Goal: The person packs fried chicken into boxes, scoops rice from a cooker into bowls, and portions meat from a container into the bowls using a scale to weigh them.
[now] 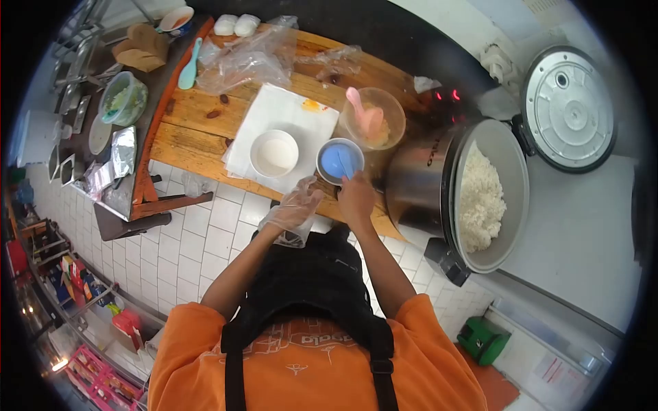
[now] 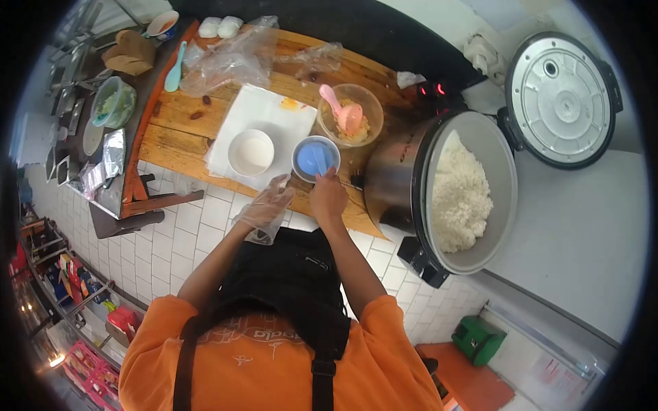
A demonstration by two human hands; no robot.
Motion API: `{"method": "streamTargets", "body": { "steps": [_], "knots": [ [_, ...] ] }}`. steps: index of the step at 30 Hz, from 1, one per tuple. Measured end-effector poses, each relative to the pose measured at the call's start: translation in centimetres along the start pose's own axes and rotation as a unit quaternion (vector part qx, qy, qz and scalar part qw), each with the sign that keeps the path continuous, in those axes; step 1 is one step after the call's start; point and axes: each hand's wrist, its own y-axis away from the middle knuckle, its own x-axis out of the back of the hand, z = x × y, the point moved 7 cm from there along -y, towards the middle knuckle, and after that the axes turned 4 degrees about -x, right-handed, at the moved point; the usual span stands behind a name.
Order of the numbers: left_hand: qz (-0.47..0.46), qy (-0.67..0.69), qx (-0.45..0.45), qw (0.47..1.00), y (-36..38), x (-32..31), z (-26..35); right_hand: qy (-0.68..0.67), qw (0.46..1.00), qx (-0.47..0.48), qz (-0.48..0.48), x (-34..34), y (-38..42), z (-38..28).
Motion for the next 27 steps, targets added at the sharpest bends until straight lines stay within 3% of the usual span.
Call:
{"method": "streamTargets", "body": {
  "steps": [3, 4, 5, 6, 7, 8, 10, 11, 12, 14, 16, 17, 18, 20, 22, 23, 25, 26, 27],
  "knots": [
    [0.053, 0.160, 0.112, 0.979, -1.1, -2.2, -1.5, -0.058, 0.997, 0.040, -0.016, 3.4, 0.8, -0.7],
    [0.084, 0.049, 0.022, 0.995, -0.7, -1.0, -0.8, -0.054, 0.996, 0.072, -0.013, 3.9, 1.5, -0.4],
    [0.119, -0.060, -0.077, 0.988, -1.2, 0.1, 0.9, -0.139, 0.989, 0.043, -0.030, 6.8, 2.7, -0.2],
    [0.081, 0.105, 0.058, 0.989, -1.9, 1.8, 1.3, -0.225, 0.973, 0.021, -0.040, 11.6, 4.0, -0.9],
    [0.028, 0.262, 0.197, 0.944, -1.9, 3.7, 2.9, -0.250, 0.967, 0.027, -0.027, 17.1, 5.6, -1.1],
    [0.017, 0.270, 0.188, 0.944, -3.6, 5.3, 6.1, -0.208, 0.975, 0.078, 0.001, 21.7, 6.6, 0.4],
    [0.156, 0.299, 0.185, 0.923, -6.2, 9.3, 12.3, -0.210, 0.977, -0.026, 0.014, 28.8, 5.1, 6.6],
    [0.157, 0.260, 0.141, 0.942, -8.5, 10.2, 16.1, -0.213, 0.974, -0.078, 0.020, 32.3, 4.6, 9.6],
    [0.156, 0.219, 0.100, 0.958, -10.6, 10.1, 19.8, -0.128, 0.988, -0.089, 0.017, 33.1, 1.8, 13.0],
    [0.202, 0.125, -0.051, 0.970, -13.2, 7.5, 24.5, -0.020, 0.997, -0.072, 0.037, 30.0, -5.9, 22.0],
    [0.259, 0.132, -0.145, 0.946, -13.1, 5.4, 29.2, 0.049, 0.996, -0.044, 0.063, 24.8, -12.8, 28.0],
    [0.262, 0.125, -0.146, 0.946, -12.8, 3.5, 30.5, 0.044, 0.996, -0.039, 0.066, 24.3, -14.6, 28.4],
    [0.275, 0.035, -0.234, 0.932, -12.1, 2.1, 33.1, 0.037, 0.998, -0.012, 0.046, 23.2, -16.2, 27.8],
    [0.269, -0.057, -0.305, 0.912, -11.2, 0.1, 34.4, 0.022, 1.000, 0.012, 0.008, 21.2, -18.1, 27.0],
    [0.230, -0.061, -0.206, 0.949, -12.0, -1.1, 33.2, 0.030, 0.990, 0.058, -0.122, 20.8, -18.5, 25.3],
    [0.228, -0.063, -0.205, 0.950, -11.9, -1.3, 33.1, 0.027, 0.990, 0.058, -0.123, 21.6, -18.5, 24.4],
    [0.237, -0.044, -0.201, 0.949, -11.7, -1.3, 32.9, 0.054, 0.963, -0.021, -0.262, 20.9, -17.7, 23.8],
    [0.239, -0.039, -0.212, 0.947, -11.8, -1.1, 33.0, 0.054, 0.964, -0.018, -0.261, 20.2, -17.1, 24.1],
    [0.238, -0.042, -0.213, 0.947, -11.8, -1.1, 33.0, 0.070, 0.938, 0.028, -0.339, 18.1, -14.8, 23.9]
  ]
}}
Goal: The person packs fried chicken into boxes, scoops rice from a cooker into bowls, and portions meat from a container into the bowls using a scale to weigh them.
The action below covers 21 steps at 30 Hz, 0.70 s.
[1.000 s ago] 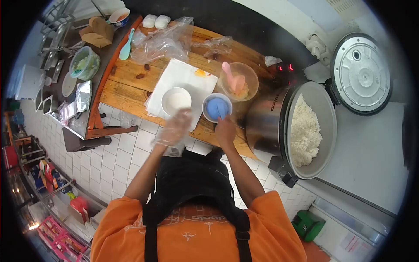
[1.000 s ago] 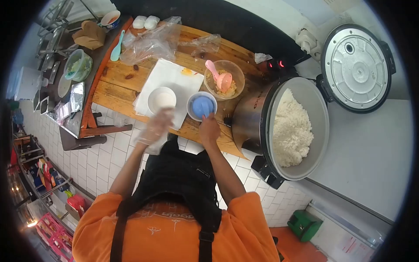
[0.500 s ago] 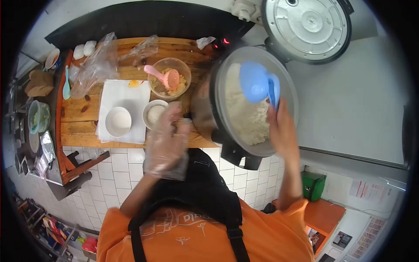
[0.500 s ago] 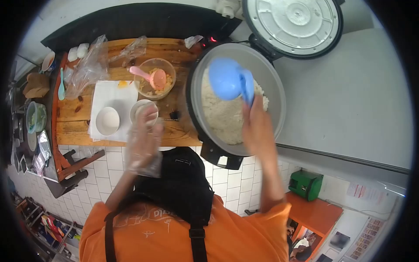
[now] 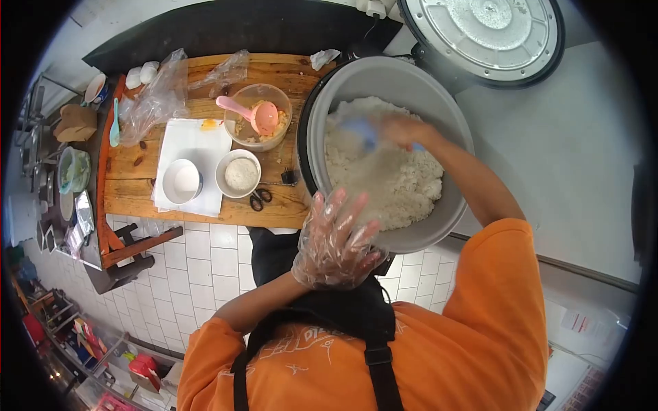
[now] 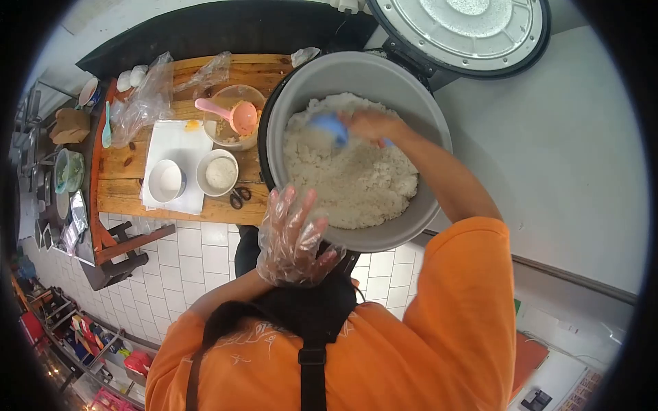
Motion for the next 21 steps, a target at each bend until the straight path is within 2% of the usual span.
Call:
{"method": "streamTargets", "body": {
  "steps": [2, 5, 6, 8, 12, 14, 15, 17, 18, 20, 21],
  "knots": [
    [0.008, 0.025, 0.004, 1.000, 0.1, 0.2, -0.3, 0.026, 0.996, 0.042, -0.074, -3.6, 1.8, -0.8],
    [0.037, 0.023, 0.004, 0.999, 0.0, 0.5, -0.6, -0.019, 0.996, -0.007, -0.081, -3.9, 7.1, -2.5],
    [0.030, 0.027, 0.000, 0.999, 0.2, 0.4, -0.6, -0.043, 0.991, -0.034, -0.123, -4.7, 8.6, -2.2],
    [0.095, 0.040, -0.006, 0.995, 0.1, 0.9, -0.7, -0.068, 0.984, -0.063, -0.154, -5.6, 11.4, -1.6],
    [0.092, 0.034, 0.007, 0.995, -0.8, 1.6, -1.2, -0.150, 0.968, -0.101, -0.176, -5.7, 15.2, 0.4],
    [0.103, 0.055, 0.001, 0.993, -2.3, 3.1, -1.9, -0.272, 0.906, -0.137, -0.294, -5.6, 16.9, 1.2],
    [0.072, 0.044, -0.032, 0.996, -3.5, 3.4, -2.1, -0.278, 0.907, -0.134, -0.286, -5.2, 17.4, 2.0],
    [0.024, 0.070, -0.065, 0.995, -6.5, 3.2, -2.3, -0.451, 0.811, -0.113, -0.355, -5.6, 18.9, 1.9],
    [0.026, 0.068, -0.071, 0.995, -8.5, 3.1, -1.8, -0.451, 0.814, -0.109, -0.350, -5.9, 19.3, 1.8],
    [-0.030, 0.045, -0.067, 0.996, -12.1, 1.3, 0.3, -0.605, 0.731, -0.044, -0.314, -6.3, 19.9, -0.3],
    [-0.031, 0.041, -0.073, 0.996, -12.9, 0.9, 1.2, -0.613, 0.755, -0.038, -0.231, -5.9, 20.4, -1.4]
  ]
}}
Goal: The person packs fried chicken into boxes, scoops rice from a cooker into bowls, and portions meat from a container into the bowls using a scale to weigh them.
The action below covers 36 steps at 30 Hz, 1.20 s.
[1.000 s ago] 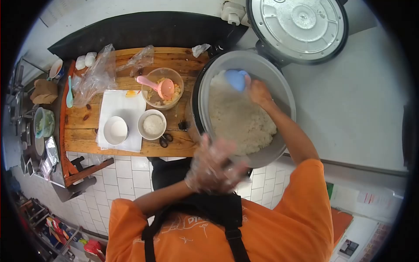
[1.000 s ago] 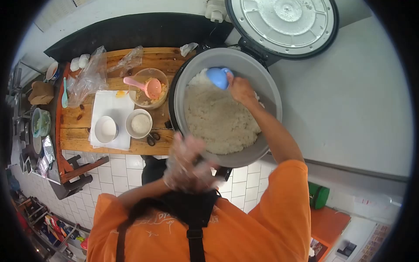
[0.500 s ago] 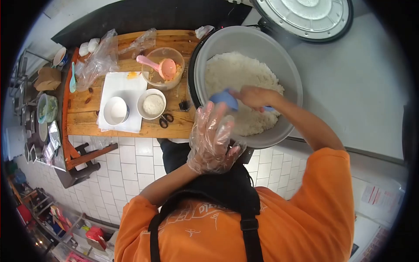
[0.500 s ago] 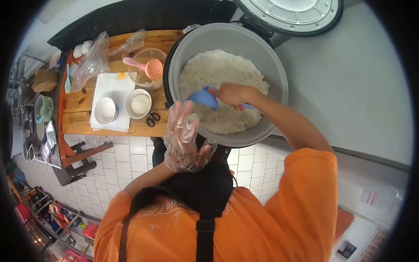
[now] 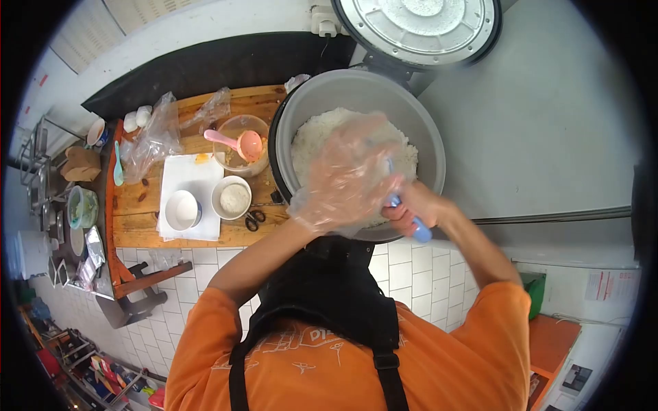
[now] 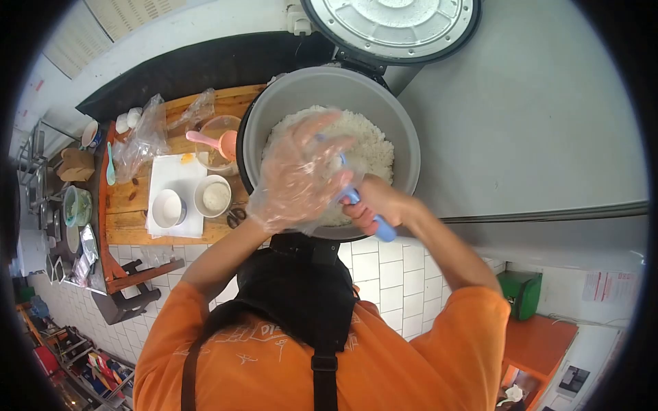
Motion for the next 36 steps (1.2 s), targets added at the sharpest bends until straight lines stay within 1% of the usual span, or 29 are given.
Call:
{"method": "streamTargets", "body": {
  "steps": [1, 2, 4, 5, 6, 7, 9, 11, 12, 13, 15, 16, 17, 18, 20, 21, 22, 24, 25, 26, 27, 28, 29, 30, 31, 32, 33, 35, 36],
  "knots": [
    [-0.062, -0.045, 0.045, 0.996, -0.5, -1.3, 0.1, -0.001, 1.000, 0.005, -0.002, -0.7, 0.1, 0.5],
    [-0.121, -0.091, 0.090, 0.984, -0.8, -2.3, -0.2, -0.023, 0.998, 0.042, 0.033, -0.5, 0.2, 0.4],
    [-0.120, -0.064, 0.093, 0.986, -1.3, -2.7, -0.6, -0.064, 0.990, 0.096, 0.086, -0.5, 0.8, 0.1],
    [-0.122, -0.031, 0.101, 0.987, -1.2, -3.2, -1.0, -0.069, 0.989, 0.098, 0.085, -0.6, 0.4, 0.3],
    [-0.128, -0.030, 0.099, 0.986, -1.0, -3.8, -1.5, -0.128, 0.983, 0.113, 0.064, -0.8, -0.3, 0.8],
    [-0.108, -0.050, 0.033, 0.992, -1.2, -4.3, -1.5, -0.185, 0.974, 0.127, 0.043, -0.7, -0.8, 1.3],
    [-0.053, -0.097, -0.101, 0.989, -2.1, -5.6, -3.0, -0.174, 0.973, 0.144, 0.046, -0.5, -0.7, 1.1],
    [0.005, -0.151, -0.217, 0.964, -2.0, -7.0, -5.7, -0.192, 0.963, 0.173, 0.074, -1.9, 0.2, 0.8],
    [-0.066, -0.039, -0.200, 0.977, -2.5, -10.2, -8.7, -0.213, 0.962, 0.155, 0.075, -1.7, -0.2, 1.3],
    [-0.131, 0.070, -0.173, 0.974, -3.0, -13.2, -10.7, -0.228, 0.954, 0.171, 0.093, -1.2, -0.6, 1.8],
    [-0.053, 0.284, -0.089, 0.953, -5.1, -10.4, -10.7, -0.286, 0.930, 0.232, 0.010, -2.4, -1.2, 2.0],
    [0.000, 0.208, -0.040, 0.977, -6.0, -8.9, -11.2, -0.346, 0.909, 0.227, -0.055, -3.7, -1.3, 2.1],
    [0.049, 0.134, 0.009, 0.990, -5.8, -6.2, -11.9, -0.375, 0.897, 0.226, -0.059, -5.3, -1.0, 1.9],
    [0.061, 0.110, 0.034, 0.992, -4.7, -1.4, -11.6, -0.345, 0.903, 0.250, -0.063, -6.9, -1.0, 1.5],
    [0.038, 0.132, 0.158, 0.978, -1.5, 7.3, -11.5, -0.325, 0.910, 0.238, -0.095, -11.1, -2.0, 1.1],
    [0.126, 0.137, 0.139, 0.973, 2.4, 7.8, -13.8, -0.322, 0.913, 0.229, -0.105, -12.9, -2.3, 0.8],
    [0.137, 0.125, 0.206, 0.961, 6.4, 11.0, -15.1, -0.347, 0.905, 0.204, -0.139, -15.2, -4.2, 0.9],
    [0.157, 0.110, 0.337, 0.922, 14.8, 17.2, -17.6, -0.269, 0.937, 0.178, -0.132, -19.4, -8.3, 0.0],
    [0.170, 0.071, 0.388, 0.903, 21.5, 19.0, -20.4, -0.255, 0.943, 0.170, -0.131, -21.2, -11.5, -0.4],
    [0.145, 0.004, 0.455, 0.879, 29.2, 20.0, -23.9, -0.228, 0.952, 0.158, -0.128, -22.5, -15.8, -0.6],
    [0.145, -0.094, 0.592, 0.787, 36.3, 21.2, -26.1, -0.154, 0.971, 0.176, -0.055, -23.6, -19.8, -1.3],
    [0.159, -0.106, 0.584, 0.789, 40.5, 20.4, -27.7, -0.088, 0.973, 0.214, 0.004, -24.8, -23.5, -2.0],
    [0.173, -0.120, 0.575, 0.790, 43.6, 19.9, -29.0, 0.038, 0.967, 0.244, 0.060, -25.4, -28.3, -2.4],
    [0.175, -0.119, 0.576, 0.789, 45.2, 19.6, -30.1, 0.248, 0.861, 0.369, 0.246, -27.1, -30.6, -4.3],
    [0.160, -0.102, 0.589, 0.786, 46.2, 18.6, -31.0, 0.256, 0.860, 0.367, 0.244, -27.9, -34.7, -4.0],
    [0.143, -0.082, 0.605, 0.779, 47.5, 17.2, -31.1, 0.428, 0.770, 0.376, 0.288, -29.1, -37.9, -3.2],
    [0.145, -0.079, 0.611, 0.774, 48.7, 16.3, -31.3, 0.580, 0.650, 0.374, 0.320, -31.0, -38.9, -3.1],
    [0.174, -0.133, 0.549, 0.806, 49.2, 16.3, -31.4, 0.565, 0.664, 0.354, 0.338, -31.9, -38.9, -3.5],
    [0.132, -0.107, 0.602, 0.780, 48.5, 16.6, -31.0, 0.554, 0.675, 0.334, 0.355, -31.8, -37.6, -3.9]
  ]
}}
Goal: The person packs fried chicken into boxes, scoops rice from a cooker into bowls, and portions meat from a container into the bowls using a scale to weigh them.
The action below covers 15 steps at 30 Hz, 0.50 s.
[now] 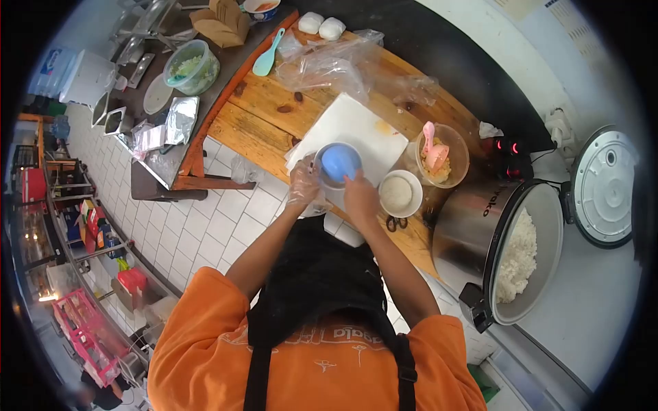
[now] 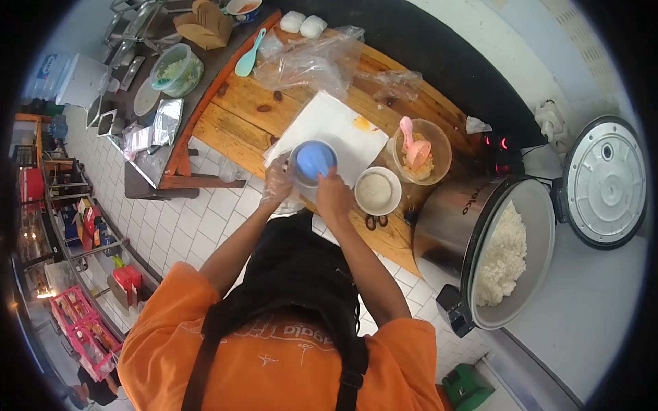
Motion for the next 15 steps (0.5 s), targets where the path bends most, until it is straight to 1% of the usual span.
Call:
{"method": "streamTargets", "body": {
  "steps": [1, 3, 4, 5, 6, 7, 8, 9, 10, 11, 12, 13, 14, 15],
  "knots": [
    [-0.006, 0.004, 0.005, 1.000, 0.6, 0.7, 1.1, 0.006, 1.000, -0.005, -0.005, 1.8, 0.6, -0.1],
    [0.102, -0.068, -0.126, 0.984, 1.2, 3.7, 5.4, -0.098, 0.993, -0.058, -0.006, 6.0, 1.7, 1.1],
    [0.023, -0.053, -0.270, 0.961, 1.0, 3.5, 7.9, -0.136, 0.988, -0.052, 0.045, 8.0, 2.7, 2.3],
    [0.021, -0.047, -0.274, 0.960, 0.7, 1.9, 7.5, -0.174, 0.979, -0.046, 0.095, 10.1, 4.0, 3.6],
    [-0.030, -0.128, -0.309, 0.942, 1.3, -1.8, 7.0, -0.258, 0.956, -0.129, 0.059, 11.7, 5.2, 5.3],
    [-0.082, -0.208, -0.342, 0.913, 2.0, -4.4, 6.8, -0.339, 0.917, -0.210, 0.023, 13.3, 6.8, 6.5],
    [-0.060, -0.238, -0.334, 0.910, 2.0, -4.4, 7.0, -0.422, 0.875, -0.231, 0.045, 15.2, 8.4, 7.2],
    [-0.064, -0.233, -0.345, 0.907, 1.6, -4.9, 7.0, -0.502, 0.825, -0.250, 0.072, 16.9, 10.0, 8.0],
    [-0.070, -0.273, -0.351, 0.893, 1.0, -5.6, 6.4, -0.519, 0.812, -0.243, 0.113, 19.1, 11.3, 8.7],
    [-0.097, -0.280, -0.347, 0.890, 0.6, -6.2, 5.8, -0.533, 0.797, -0.239, 0.153, 21.3, 12.8, 9.3],
    [-0.123, -0.287, -0.342, 0.886, 0.3, -6.9, 5.3, -0.538, 0.780, -0.262, 0.180, 23.3, 14.2, 10.0],
    [-0.169, -0.295, -0.285, 0.896, -0.1, -7.5, 3.9, -0.546, 0.762, -0.279, 0.209, 25.3, 15.3, 10.5],
    [-0.209, -0.301, -0.233, 0.901, -1.1, -8.3, 3.0, -0.553, 0.760, -0.260, 0.222, 27.5, 16.2, 10.8],
    [-0.216, -0.301, -0.226, 0.901, -1.6, -7.1, 3.4, -0.542, 0.764, -0.235, 0.260, 29.9, 17.0, 11.4]
  ]
}}
